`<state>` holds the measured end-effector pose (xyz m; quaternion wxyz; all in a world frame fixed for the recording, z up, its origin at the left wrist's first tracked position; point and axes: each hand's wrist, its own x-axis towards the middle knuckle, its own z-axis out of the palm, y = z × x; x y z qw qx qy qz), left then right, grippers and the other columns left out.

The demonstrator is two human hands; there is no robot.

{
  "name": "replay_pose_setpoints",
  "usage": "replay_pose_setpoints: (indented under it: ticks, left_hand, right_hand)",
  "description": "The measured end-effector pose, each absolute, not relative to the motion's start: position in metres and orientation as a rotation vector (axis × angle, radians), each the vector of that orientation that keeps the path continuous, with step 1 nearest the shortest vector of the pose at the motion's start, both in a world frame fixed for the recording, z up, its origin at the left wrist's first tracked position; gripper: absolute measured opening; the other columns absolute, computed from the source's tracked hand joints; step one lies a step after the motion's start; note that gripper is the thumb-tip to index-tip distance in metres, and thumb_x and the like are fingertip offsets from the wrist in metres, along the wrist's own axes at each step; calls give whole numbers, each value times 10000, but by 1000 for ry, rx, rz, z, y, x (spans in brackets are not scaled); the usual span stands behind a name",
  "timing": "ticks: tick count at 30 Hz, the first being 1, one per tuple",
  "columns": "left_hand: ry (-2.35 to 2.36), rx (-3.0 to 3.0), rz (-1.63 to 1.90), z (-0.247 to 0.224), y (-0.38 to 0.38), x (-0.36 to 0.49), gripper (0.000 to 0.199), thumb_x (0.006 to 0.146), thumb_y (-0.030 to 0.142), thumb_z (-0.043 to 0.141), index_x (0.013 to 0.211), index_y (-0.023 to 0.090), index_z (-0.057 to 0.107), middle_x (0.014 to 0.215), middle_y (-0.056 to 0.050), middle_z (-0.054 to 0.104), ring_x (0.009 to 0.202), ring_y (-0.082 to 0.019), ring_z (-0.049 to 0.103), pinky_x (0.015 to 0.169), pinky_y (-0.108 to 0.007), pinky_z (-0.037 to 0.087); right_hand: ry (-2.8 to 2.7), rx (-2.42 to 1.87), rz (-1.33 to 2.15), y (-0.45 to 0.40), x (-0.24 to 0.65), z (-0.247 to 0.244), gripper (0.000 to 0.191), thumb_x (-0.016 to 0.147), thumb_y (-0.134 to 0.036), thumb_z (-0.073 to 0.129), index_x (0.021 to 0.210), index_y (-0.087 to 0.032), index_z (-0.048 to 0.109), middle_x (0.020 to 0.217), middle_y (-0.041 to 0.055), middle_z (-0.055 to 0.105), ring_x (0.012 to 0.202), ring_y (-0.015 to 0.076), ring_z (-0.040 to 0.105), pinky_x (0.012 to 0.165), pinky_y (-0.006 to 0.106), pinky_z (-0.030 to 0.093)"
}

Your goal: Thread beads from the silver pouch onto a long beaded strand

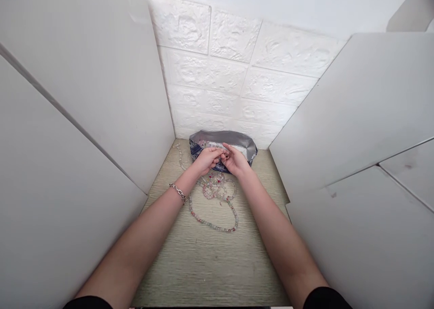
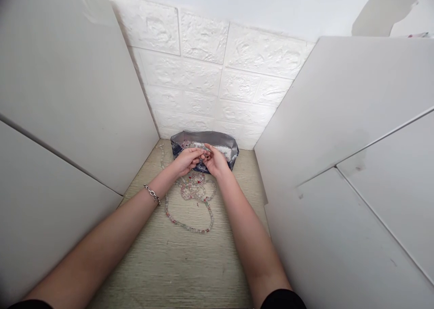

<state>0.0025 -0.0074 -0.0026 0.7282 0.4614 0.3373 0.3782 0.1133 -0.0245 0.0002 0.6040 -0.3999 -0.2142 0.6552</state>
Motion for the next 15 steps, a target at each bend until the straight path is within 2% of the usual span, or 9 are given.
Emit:
replay_pose_setpoints:
  ticks: [3, 6, 15]
  left_hand:
    - [772, 1058, 861, -3, -9, 3, 162, 642, 273, 591, 663, 113, 566, 537, 19, 473, 360, 8, 308, 301, -137, 125]
    - [773, 1091, 877, -3, -9, 3, 182, 648, 291, 580, 618, 119, 528, 529, 24, 445, 362, 4, 299, 303, -138, 135]
    - [835, 1144, 884, 3, -13, 4, 199, 661, 280, 547, 583, 143, 427, 489, 50, 363, 344, -1, 265, 308, -145, 113]
  right_hand:
    - [-375, -846, 1568, -23, 112, -3, 238, 684, -17, 348, 793, -142, 518, 566, -12, 506, 499, 56, 490, 499, 145, 454]
    - [-365, -853, 1558, -22, 109, -5, 332, 656, 62, 314, 821, -156, 502, 648, -11, 543, 543, 42, 516, 534, 115, 466]
    - [-303, -757, 1426, -21, 103, -14, 164, 813, -110, 351, 714, -151, 475, 759, 41, 630, 697, 69, 598, 685, 173, 499]
